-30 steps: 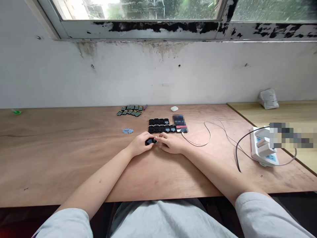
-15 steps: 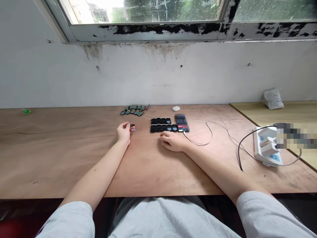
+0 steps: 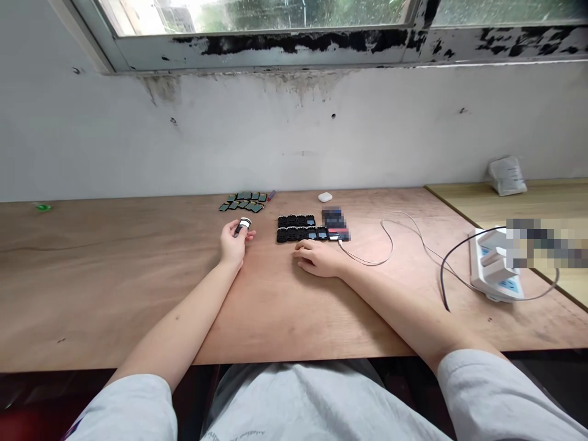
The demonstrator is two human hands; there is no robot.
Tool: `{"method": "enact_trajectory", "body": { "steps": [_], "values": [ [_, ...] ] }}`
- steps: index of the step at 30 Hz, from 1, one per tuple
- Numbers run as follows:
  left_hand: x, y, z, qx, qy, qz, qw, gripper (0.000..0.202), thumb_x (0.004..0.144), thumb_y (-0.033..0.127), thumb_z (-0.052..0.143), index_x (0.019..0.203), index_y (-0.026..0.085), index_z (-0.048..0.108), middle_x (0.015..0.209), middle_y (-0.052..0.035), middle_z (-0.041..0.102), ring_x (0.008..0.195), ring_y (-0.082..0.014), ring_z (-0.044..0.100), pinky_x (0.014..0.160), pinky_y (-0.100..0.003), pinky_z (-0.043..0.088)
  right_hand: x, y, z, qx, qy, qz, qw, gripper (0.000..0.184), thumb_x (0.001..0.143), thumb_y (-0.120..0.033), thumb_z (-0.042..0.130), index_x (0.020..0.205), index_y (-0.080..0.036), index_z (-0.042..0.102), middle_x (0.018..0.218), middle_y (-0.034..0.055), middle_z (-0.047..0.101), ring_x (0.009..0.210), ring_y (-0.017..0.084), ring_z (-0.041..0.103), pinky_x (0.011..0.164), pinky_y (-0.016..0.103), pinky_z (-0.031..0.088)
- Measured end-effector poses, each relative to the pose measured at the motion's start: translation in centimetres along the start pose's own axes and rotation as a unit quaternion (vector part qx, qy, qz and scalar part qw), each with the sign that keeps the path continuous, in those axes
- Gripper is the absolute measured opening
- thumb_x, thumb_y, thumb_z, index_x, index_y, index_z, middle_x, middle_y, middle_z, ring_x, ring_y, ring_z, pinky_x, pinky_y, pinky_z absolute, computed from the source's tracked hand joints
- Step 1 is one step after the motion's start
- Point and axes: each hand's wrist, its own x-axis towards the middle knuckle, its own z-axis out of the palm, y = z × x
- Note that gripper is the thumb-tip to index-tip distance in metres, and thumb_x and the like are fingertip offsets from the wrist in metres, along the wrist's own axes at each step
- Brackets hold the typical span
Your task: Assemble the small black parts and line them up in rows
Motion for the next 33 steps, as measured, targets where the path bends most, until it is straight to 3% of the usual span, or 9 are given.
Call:
{"method": "enact_trajectory", "body": {
  "steps": [3,5,8,11,15,18,24,28,33],
  "values": [
    [0.3,-0.3,-0.5,0.050,-0.011,0.026,0.998,0.034,0.087,0.025,0.072,0.118,0.018,0.058,0.110,-0.0108,0.072,0.083,-0.0191,0.076,0.076,-0.032,0.060,0.1,-0.1,-0.2,0.007,-0.004,0.005,1.000,0.023,0.095,-0.021,0.062,0.115,-0.019,0.072,0.123,0.0127,0.066,0.109,0.024,0.063,0.096,0.039,0.054],
    [0.4,-0.4,-0.7,0.167,-0.031,0.073,0.983,0.026,0.087,0.025,0.071,0.111,0.018,0.063,0.101,-0.0100,0.074,0.088,-0.0227,0.075,0.084,-0.038,0.059,0.2,-0.2,-0.3,0.011,-0.005,0.008,1.000,0.021,0.096,-0.021,0.061,0.113,-0.018,0.073,0.120,0.0124,0.067,0.108,0.024,0.063,0.096,0.039,0.054],
    [0.1,-0.2,-0.4,0.381,-0.088,0.173,0.904,0.015,0.088,0.023,0.066,0.102,0.020,0.070,0.095,-0.0124,0.073,0.098,-0.0308,0.070,0.096,-0.048,0.053,0.2,-0.3,-0.4,0.006,-0.009,0.003,1.000,0.020,0.096,-0.022,0.061,0.112,-0.018,0.074,0.118,0.0124,0.068,0.107,0.024,0.063,0.095,0.039,0.054],
    [-0.4,-0.2,1.3,0.492,-0.160,0.235,0.823,0.015,0.090,0.019,0.058,0.096,0.018,0.072,0.097,-0.0177,0.072,0.108,-0.0374,0.064,0.103,-0.056,0.046,0.2,-0.3,-0.4,-0.014,-0.013,-0.005,1.000,0.020,0.097,-0.022,0.059,0.111,-0.018,0.074,0.118,0.0121,0.068,0.105,0.024,0.063,0.093,0.038,0.053],
    [-0.4,-0.3,3.9,0.554,-0.189,0.253,0.771,0.024,0.095,0.028,0.052,0.094,0.016,0.073,0.112,-0.0237,0.069,0.118,-0.0425,0.056,0.103,-0.062,0.041,0.2,-0.4,-0.5,-0.026,-0.011,-0.010,1.000,0.020,0.098,-0.023,0.059,0.111,-0.020,0.074,0.118,0.0111,0.068,0.103,0.024,0.063,0.093,0.039,0.053],
    [0.2,-0.5,5.2,0.563,-0.175,0.264,0.763,0.034,0.099,0.040,0.049,0.099,0.018,0.075,0.130,-0.0224,0.063,0.125,-0.0419,0.051,0.104,-0.061,0.038,0.2,-0.4,-0.5,-0.022,-0.010,-0.012,1.000,0.020,0.097,-0.023,0.059,0.110,-0.020,0.074,0.118,0.0111,0.068,0.103,0.023,0.063,0.094,0.038,0.053],
    [1.0,-0.9,6.0,0.573,-0.199,0.250,0.754,0.048,0.105,0.049,0.036,0.110,0.021,0.075,0.109,-0.0183,0.069,0.118,-0.0376,0.053,0.104,-0.058,0.038,0.2,-0.4,-0.4,-0.014,-0.007,-0.014,1.000,0.020,0.098,-0.022,0.058,0.109,-0.019,0.073,0.118,0.0107,0.068,0.103,0.023,0.062,0.093,0.037,0.052],
    [1.2,-1.1,5.9,0.551,-0.239,0.253,0.758,0.050,0.105,0.051,0.035,0.121,0.022,0.073,0.122,-0.0182,0.069,0.122,-0.0382,0.051,0.104,-0.057,0.038,0.3,-0.3,-0.4,-0.046,0.004,-0.010,0.999,0.018,0.099,-0.023,0.057,0.107,-0.020,0.073,0.116,0.0100,0.069,0.101,0.024,0.060,0.091,0.039,0.049],
    [1.4,-1.4,5.7,0.511,-0.282,0.251,0.772,0.049,0.104,0.051,0.039,0.130,0.020,0.068,0.136,-0.0164,0.066,0.133,-0.0369,0.048,0.112,-0.054,0.035,0.0,0.9,-0.4,-0.163,0.109,0.137,0.971,0.023,0.102,-0.028,0.050,0.098,-0.019,0.071,0.116,0.0152,0.067,0.109,0.032,0.052,0.094,0.049,0.042]
  ]
}}
